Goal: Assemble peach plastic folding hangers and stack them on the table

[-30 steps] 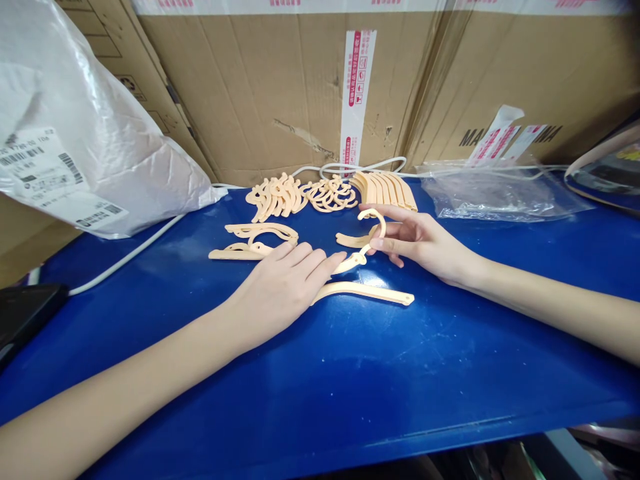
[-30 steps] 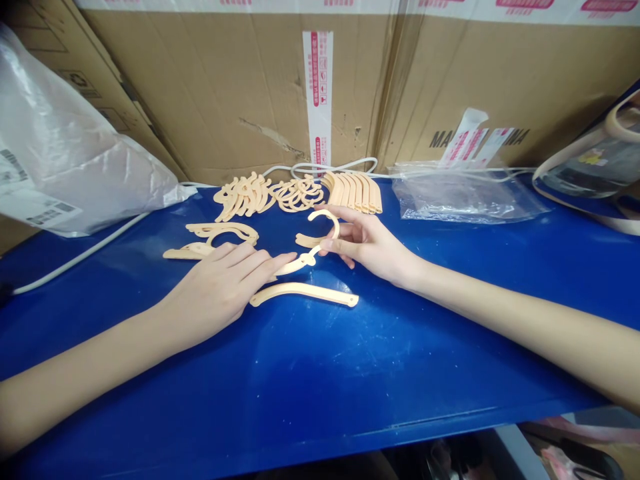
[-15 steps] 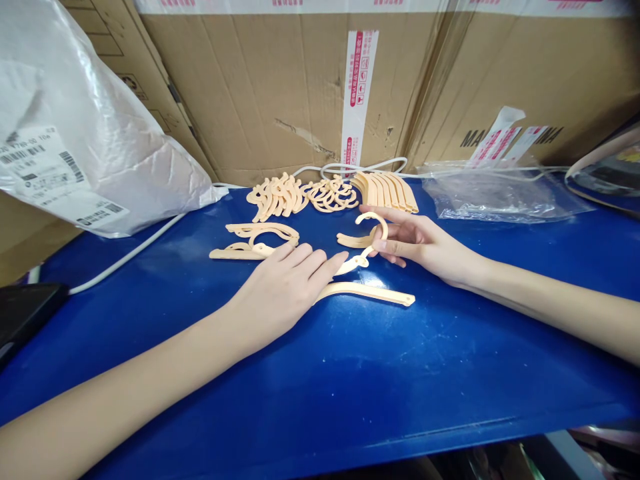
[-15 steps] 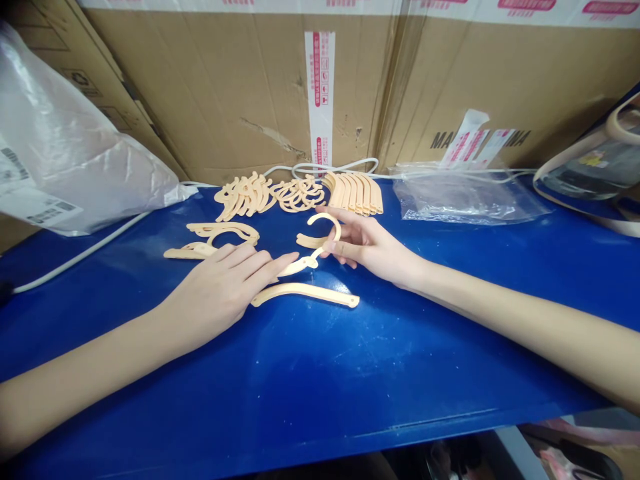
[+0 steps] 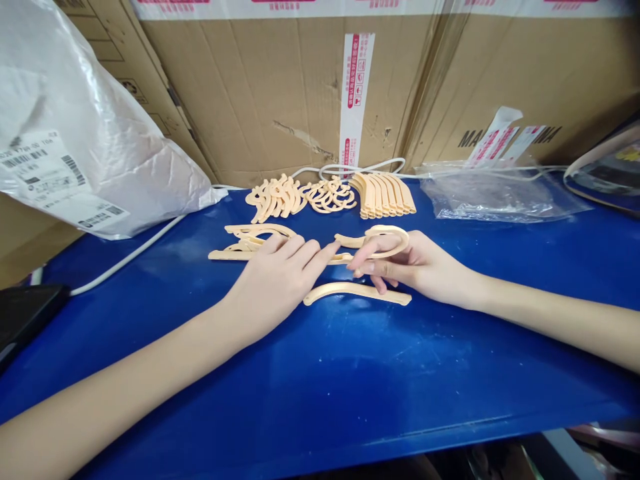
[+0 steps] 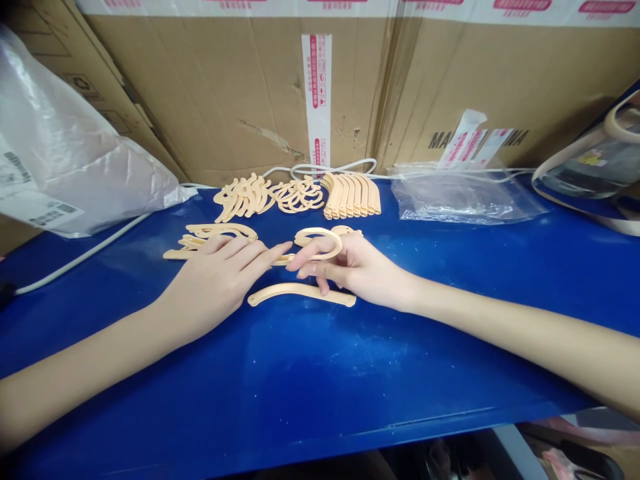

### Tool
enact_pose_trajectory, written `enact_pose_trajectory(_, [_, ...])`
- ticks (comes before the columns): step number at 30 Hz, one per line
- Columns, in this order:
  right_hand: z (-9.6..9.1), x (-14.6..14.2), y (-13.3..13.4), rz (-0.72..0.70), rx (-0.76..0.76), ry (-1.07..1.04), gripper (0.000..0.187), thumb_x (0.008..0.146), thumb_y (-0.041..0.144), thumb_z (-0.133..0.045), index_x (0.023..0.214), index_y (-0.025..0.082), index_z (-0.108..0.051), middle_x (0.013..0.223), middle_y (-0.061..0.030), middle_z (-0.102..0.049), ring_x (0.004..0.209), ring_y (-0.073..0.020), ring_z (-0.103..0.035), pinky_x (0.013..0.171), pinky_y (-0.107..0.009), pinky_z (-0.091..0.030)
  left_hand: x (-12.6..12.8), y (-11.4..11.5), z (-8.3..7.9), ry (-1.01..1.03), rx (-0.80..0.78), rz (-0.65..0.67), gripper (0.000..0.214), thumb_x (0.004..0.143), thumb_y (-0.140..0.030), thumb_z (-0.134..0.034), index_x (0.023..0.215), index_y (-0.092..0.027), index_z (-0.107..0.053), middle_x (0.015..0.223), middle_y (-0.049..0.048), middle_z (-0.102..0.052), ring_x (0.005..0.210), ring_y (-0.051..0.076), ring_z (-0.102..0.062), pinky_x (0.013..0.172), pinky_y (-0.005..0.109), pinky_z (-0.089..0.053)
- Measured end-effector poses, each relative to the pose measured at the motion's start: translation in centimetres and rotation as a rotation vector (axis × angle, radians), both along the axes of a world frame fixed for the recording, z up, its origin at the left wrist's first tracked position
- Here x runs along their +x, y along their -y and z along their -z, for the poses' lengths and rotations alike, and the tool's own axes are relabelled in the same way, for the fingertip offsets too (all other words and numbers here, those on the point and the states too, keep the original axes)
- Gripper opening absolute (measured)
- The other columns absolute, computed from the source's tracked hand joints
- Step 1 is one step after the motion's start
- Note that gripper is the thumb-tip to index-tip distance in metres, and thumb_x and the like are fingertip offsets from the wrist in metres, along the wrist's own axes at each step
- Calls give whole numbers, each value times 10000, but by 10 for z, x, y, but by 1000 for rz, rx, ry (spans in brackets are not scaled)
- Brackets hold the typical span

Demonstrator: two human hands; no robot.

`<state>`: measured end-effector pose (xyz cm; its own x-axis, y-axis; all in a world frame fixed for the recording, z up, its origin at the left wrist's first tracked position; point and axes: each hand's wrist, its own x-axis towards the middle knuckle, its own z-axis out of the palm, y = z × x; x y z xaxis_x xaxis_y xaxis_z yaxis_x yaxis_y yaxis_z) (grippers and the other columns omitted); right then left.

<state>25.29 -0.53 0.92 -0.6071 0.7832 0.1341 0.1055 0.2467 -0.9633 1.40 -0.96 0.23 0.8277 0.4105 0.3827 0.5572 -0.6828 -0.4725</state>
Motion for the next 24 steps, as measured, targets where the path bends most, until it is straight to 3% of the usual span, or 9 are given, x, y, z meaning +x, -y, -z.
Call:
enact_pose_trajectory(4, [-4, 2, 0, 11, -6, -12, 149, 869, 275, -638, 953, 171, -705, 821, -20, -693, 637, -92, -612, 599, -236, -491, 1, 4, -4, 33, -73, 13, 400, 908, -37, -354, 1248, -64, -563, 975, 103, -669, 892, 271, -604, 769, 386, -450])
enact_pose_trajectory(9, [-4, 4, -3, 125, 41, -10, 273, 923, 389, -551, 1016, 155, -655, 772, -14, -664, 592, -89, -568, 523, -226, -427, 1, 13, -12, 145, -292, -22, 323, 948, -133, -382, 1218, -95, -555, 948, 101, -645, 866, 257, -607, 742, 372, -475])
enact_pose_trajectory(12, [-5, 4, 0, 145, 246, 178, 316, 848, 450, -643, 1000, 173, -659, 790, -6, -646, 671, -111, -571, 610, -249, -451, -1, 16, -19, 370, -608, -57, 302, 981, -196, -368, 1250, -143, -495, 965, 75, -633, 845, 208, -620, 729, 330, -494])
enact_pose_trajectory(15, [-4, 3, 7, 93, 610, 465, 374, 796, 507, -679, 994, 190, -681, 912, -40, -645, 864, -179, -591, 741, -304, -468, -2, 16, -24, 710, -1080, -59, 342, 975, -251, -401, 1312, -203, -374, 944, 24, -609, 650, 115, -593, 569, 228, -505])
enact_pose_trajectory(18, [1, 0, 12, 32, 879, 661, 281, 943, 392, -509, 1012, 172, -669, 1032, -80, -627, 947, -195, -588, 801, -323, -470, -2, 14, -27, 971, -1500, -79, 432, 943, -284, -473, 1340, -240, -310, 885, -9, -588, 477, 77, -532, 345, 162, -408])
enact_pose_trajectory(21, [5, -1, 12, 32, 1015, 731, 300, 998, 265, -366, 970, 130, -634, 988, -104, -622, 891, -193, -584, 783, -321, -471, 0, 12, -31, 1096, -1694, -144, 311, 975, -352, -427, 1246, -201, -445, 693, -46, -541, 391, 60, -483, 308, 133, -371])
enact_pose_trajectory(24, [8, -1, 10, 38, 1041, 711, 258, 990, 180, -340, 949, 123, -588, 952, -114, -626, 854, -190, -580, 734, -302, -464, 1, 11, -32, 1138, -1734, -205, 308, 997, -375, -391, 1034, -134, -579, 564, -59, -480, 365, 32, -431, 333, 98, -355])
